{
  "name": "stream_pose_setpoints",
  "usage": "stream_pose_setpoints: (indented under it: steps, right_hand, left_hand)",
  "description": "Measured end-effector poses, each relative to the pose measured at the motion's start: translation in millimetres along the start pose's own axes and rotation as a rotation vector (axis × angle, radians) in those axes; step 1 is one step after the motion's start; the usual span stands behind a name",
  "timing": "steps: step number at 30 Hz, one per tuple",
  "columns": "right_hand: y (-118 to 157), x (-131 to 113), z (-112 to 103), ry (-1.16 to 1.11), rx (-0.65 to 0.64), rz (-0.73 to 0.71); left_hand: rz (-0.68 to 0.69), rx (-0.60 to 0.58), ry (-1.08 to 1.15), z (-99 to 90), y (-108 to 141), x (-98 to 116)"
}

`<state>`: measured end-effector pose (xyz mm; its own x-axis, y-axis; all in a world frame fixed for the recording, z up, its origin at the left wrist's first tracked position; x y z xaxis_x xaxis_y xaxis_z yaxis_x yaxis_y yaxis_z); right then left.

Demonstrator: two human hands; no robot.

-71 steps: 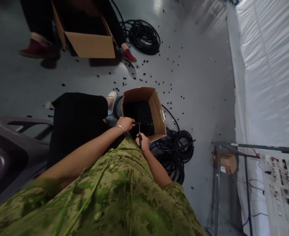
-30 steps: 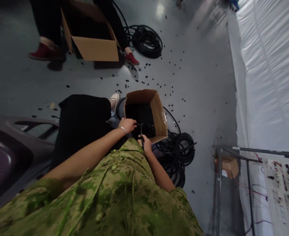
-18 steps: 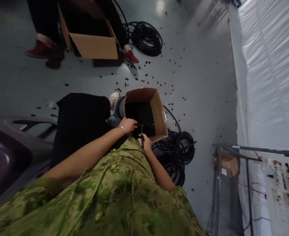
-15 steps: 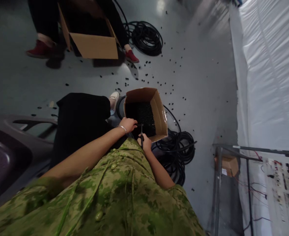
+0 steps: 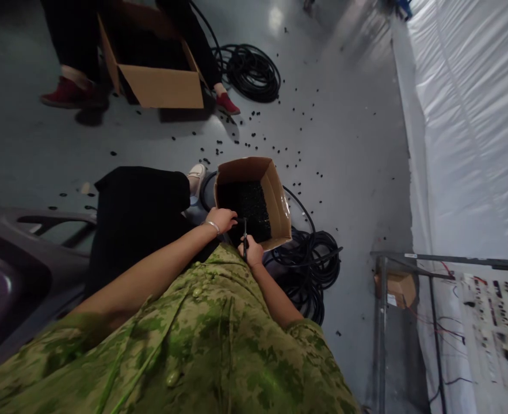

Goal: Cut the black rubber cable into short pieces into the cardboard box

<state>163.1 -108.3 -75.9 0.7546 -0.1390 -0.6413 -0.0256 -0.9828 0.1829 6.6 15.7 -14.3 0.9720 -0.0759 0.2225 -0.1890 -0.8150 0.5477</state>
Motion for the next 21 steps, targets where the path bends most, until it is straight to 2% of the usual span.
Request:
stream_pose_setpoints:
  steps: [4,10,21]
  right_hand:
    - [2,4,0,-0.084,0.012,0.010]
    - [2,5,-8,-0.352,0.012,-0.037]
    - [7,2,-5,-0.258,0.063,-0.079]
  left_hand:
    - [-0.006,-0.006,0.011,-1.6,3,0]
    - [0.039,-0.010,-0.017,-2.5,5,3]
    - [0.046,-0.041,-0.033,-3.0,6,3]
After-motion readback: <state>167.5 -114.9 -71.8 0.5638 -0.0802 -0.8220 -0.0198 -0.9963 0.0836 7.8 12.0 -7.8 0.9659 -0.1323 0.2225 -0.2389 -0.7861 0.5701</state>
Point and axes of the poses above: each hand's wrist, its own y-axis away from the middle knuckle, its own z-axis out of the palm, x = y × z, the point moved 1 cm from there along -y, towards the middle knuckle, and after that the axes turned 14 degrees about -z, right-handed, at the moved point
